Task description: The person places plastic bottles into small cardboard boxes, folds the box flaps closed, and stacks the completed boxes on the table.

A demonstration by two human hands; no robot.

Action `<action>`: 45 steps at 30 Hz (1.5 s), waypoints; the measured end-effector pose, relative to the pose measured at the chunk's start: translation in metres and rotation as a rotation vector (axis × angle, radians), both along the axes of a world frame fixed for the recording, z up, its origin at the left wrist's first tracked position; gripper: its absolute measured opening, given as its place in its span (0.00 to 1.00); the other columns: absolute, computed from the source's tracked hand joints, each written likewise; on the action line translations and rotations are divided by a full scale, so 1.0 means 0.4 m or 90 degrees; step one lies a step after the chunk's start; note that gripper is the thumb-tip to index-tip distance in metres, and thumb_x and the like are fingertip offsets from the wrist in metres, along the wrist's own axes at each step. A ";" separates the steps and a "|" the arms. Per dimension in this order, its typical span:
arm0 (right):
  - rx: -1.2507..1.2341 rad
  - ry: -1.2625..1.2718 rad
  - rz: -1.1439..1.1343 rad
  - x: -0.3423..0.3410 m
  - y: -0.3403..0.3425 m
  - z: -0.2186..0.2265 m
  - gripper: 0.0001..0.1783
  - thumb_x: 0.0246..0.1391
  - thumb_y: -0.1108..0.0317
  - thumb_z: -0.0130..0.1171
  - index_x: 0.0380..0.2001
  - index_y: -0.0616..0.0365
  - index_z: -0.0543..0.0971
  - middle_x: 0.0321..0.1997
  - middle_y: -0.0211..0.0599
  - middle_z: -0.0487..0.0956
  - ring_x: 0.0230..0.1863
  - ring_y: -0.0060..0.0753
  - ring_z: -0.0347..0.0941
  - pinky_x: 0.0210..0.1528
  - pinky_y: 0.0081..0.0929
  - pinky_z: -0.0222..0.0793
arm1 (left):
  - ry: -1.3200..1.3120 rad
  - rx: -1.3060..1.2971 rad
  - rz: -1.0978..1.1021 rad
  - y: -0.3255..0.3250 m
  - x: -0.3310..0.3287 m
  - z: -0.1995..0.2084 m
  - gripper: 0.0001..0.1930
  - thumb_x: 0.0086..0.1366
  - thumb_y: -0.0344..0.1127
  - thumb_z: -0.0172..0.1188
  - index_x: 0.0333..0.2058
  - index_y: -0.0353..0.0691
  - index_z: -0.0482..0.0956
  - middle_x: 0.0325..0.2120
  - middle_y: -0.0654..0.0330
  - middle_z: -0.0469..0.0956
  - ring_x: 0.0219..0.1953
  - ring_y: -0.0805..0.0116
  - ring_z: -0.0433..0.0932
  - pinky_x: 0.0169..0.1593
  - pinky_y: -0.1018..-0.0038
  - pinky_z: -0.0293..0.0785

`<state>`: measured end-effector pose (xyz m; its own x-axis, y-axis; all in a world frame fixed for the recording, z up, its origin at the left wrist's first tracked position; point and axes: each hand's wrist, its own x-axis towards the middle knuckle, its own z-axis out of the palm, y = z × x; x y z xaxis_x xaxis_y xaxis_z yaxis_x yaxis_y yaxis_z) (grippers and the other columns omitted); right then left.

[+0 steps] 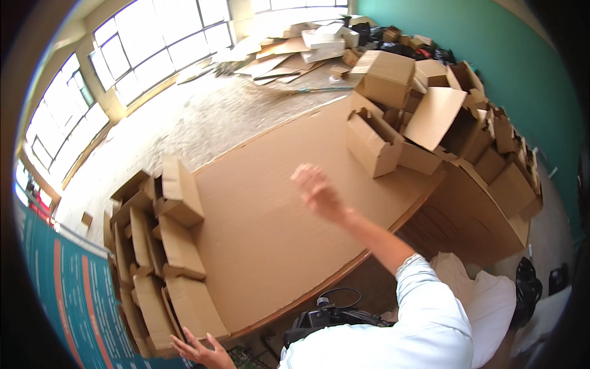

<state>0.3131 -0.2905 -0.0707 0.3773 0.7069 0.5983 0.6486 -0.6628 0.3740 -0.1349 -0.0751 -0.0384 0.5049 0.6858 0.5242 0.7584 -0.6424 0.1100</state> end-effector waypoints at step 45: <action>-0.301 0.591 0.422 -0.382 0.102 0.144 0.11 0.44 0.80 0.60 0.23 0.66 0.66 0.18 0.50 0.59 0.18 0.43 0.57 0.24 0.35 0.57 | -0.013 -0.714 0.735 -0.233 -1.136 -0.632 0.25 0.51 0.34 0.69 0.49 0.38 0.77 0.49 0.46 0.77 0.50 0.48 0.76 0.51 0.58 0.75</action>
